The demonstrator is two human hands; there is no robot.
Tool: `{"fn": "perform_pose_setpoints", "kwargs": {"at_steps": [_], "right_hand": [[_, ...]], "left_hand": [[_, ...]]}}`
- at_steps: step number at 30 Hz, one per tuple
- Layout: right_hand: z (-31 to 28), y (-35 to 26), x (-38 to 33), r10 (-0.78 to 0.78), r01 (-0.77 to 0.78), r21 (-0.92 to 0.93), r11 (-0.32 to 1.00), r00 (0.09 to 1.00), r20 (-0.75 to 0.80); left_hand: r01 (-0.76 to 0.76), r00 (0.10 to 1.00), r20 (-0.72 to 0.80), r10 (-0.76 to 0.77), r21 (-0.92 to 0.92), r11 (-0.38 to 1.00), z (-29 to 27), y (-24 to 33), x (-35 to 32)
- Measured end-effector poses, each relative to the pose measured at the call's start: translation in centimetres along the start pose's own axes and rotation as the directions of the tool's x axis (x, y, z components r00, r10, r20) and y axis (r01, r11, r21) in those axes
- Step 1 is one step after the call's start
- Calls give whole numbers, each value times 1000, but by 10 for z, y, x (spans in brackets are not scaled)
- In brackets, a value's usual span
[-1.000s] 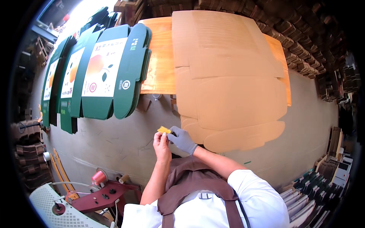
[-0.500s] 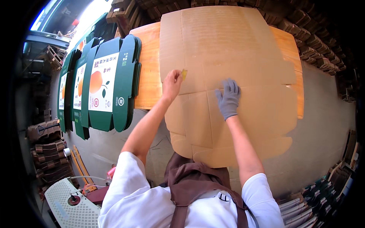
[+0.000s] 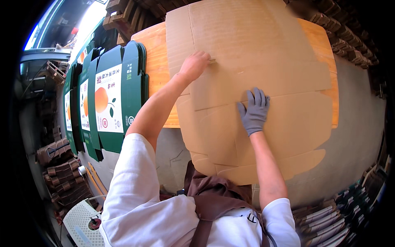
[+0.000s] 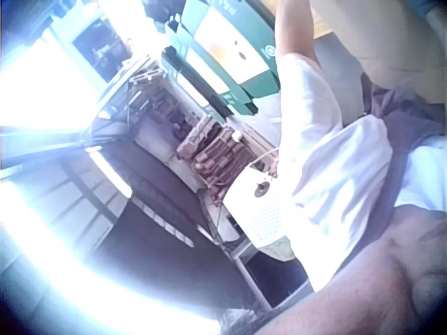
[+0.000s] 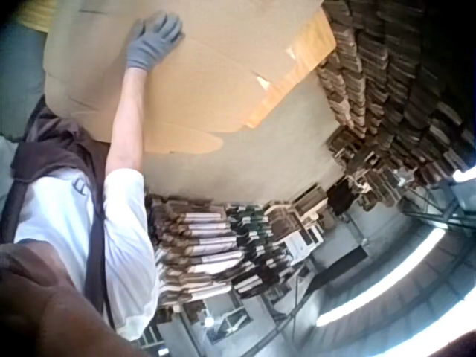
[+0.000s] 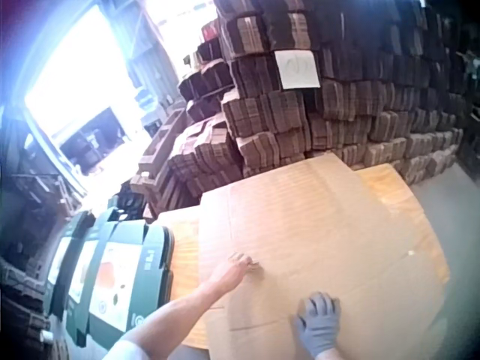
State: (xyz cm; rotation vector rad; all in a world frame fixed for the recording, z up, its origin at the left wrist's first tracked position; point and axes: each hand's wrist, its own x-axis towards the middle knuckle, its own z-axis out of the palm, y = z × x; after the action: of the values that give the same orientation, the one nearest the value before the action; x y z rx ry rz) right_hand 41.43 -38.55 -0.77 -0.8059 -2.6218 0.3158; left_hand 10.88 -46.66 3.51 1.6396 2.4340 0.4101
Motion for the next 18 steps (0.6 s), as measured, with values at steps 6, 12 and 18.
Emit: {"fn": "perform_pose_setpoints", "kwargs": {"at_steps": [6,12,18], "right_hand": [[1,-3,0,-2,3,-7,1000,1000,12],[2,-3,0,-4,5,-29,1000,1000,5],[4,-2,0,-8,8,-28,1000,1000,-6]], "left_hand": [[-74,997,43,71,67,995,2,-10,5],[-108,993,58,105,45,993,5,-14,8],[-61,996,68,53,119,991,3,-15,15]]}}
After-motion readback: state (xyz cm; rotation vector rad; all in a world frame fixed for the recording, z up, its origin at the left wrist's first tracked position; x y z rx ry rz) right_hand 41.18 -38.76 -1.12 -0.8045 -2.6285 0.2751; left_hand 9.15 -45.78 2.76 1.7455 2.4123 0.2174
